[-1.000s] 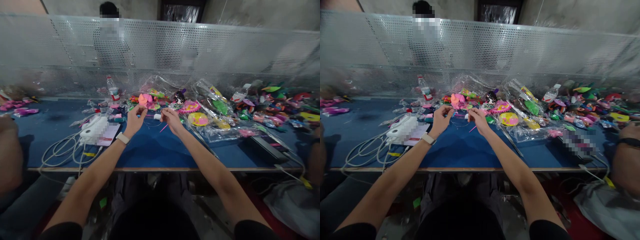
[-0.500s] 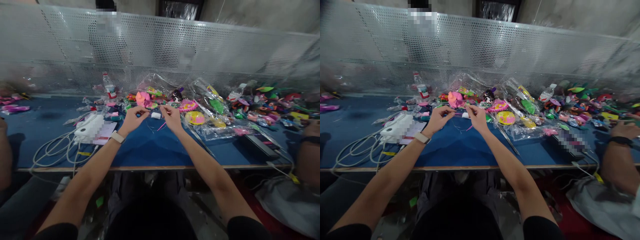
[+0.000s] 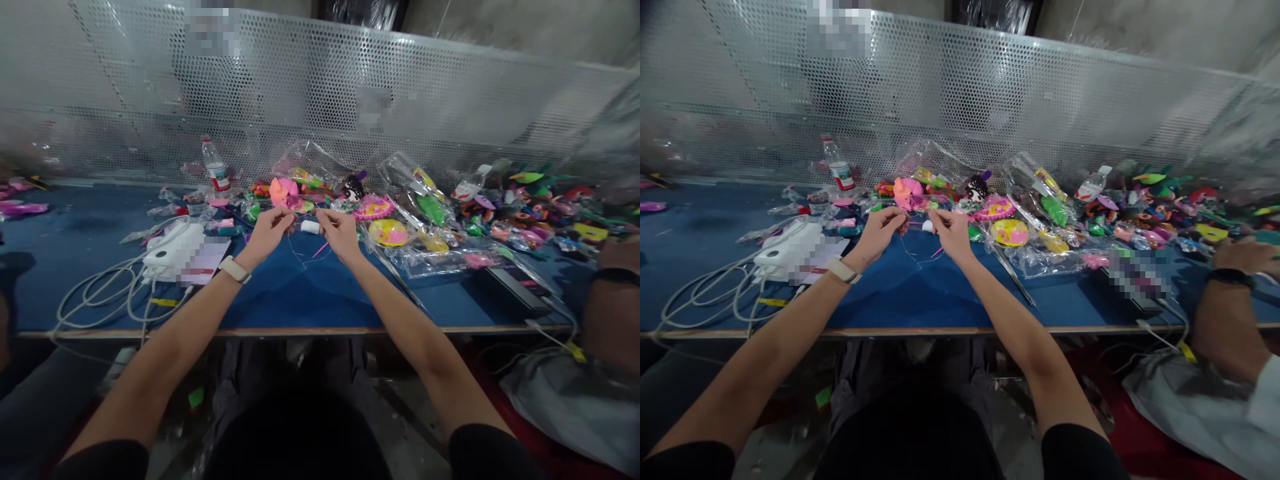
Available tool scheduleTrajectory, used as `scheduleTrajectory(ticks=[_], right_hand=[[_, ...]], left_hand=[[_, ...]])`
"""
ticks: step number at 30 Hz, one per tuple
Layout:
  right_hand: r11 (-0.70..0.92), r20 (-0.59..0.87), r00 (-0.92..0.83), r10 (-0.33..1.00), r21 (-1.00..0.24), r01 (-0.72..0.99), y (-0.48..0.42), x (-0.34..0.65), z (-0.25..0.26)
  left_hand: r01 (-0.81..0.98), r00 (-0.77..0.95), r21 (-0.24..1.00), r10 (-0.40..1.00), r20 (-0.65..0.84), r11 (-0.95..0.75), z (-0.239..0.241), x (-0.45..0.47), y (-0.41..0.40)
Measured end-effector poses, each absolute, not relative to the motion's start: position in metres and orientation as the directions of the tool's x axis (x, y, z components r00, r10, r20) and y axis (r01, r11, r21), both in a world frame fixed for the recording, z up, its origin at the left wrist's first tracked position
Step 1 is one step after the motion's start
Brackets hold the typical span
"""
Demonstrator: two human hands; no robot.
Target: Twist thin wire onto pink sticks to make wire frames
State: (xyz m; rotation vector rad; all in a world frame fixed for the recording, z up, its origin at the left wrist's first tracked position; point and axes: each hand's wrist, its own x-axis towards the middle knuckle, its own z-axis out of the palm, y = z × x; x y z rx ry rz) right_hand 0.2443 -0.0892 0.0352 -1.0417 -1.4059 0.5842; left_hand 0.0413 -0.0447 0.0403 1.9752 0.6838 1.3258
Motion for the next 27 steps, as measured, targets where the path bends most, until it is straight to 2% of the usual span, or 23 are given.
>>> scheduleTrajectory(ticks=[3, 9, 14, 18, 20, 24, 27], right_hand=[[0.46, 0.484, 0.095, 0.87, -0.866, 0.199, -0.091, 0.244, 0.037], [0.333, 0.324, -0.159, 0.933, -0.942, 0.035, -0.093, 0.252, 0.047], [0.335, 0.289, -0.32, 0.902, -0.937, 0.098, -0.102, 0.256, 0.056], [0.41, 0.325, -0.324, 0.888, -0.88, 0.24, -0.109, 0.256, 0.062], [0.43, 0.349, -0.304, 0.886, -0.865, 0.258, -0.11, 0.255, 0.062], [0.406, 0.368, -0.212, 0.905, -0.897, 0.177, -0.106, 0.25, 0.056], [0.365, 0.345, -0.162, 0.925, -0.923, 0.118, -0.104, 0.246, 0.053]], left_hand=[[0.035, 0.359, 0.785, 0.74, 0.568, -0.619, 0.037, 0.047, -0.045], [0.087, 0.339, 0.787, 0.761, 0.553, -0.611, 0.038, 0.047, -0.046], [0.174, 0.444, 0.684, 0.676, 0.588, -0.709, 0.043, 0.045, -0.058], [0.223, 0.507, 0.634, 0.644, 0.573, -0.74, 0.044, 0.048, -0.065], [0.246, 0.502, 0.604, 0.633, 0.589, -0.758, 0.043, 0.051, -0.066], [0.334, 0.421, 0.513, 0.612, 0.67, -0.791, 0.04, 0.053, -0.066], [0.43, 0.431, 0.356, 0.535, 0.727, -0.83, 0.039, 0.051, -0.068]])
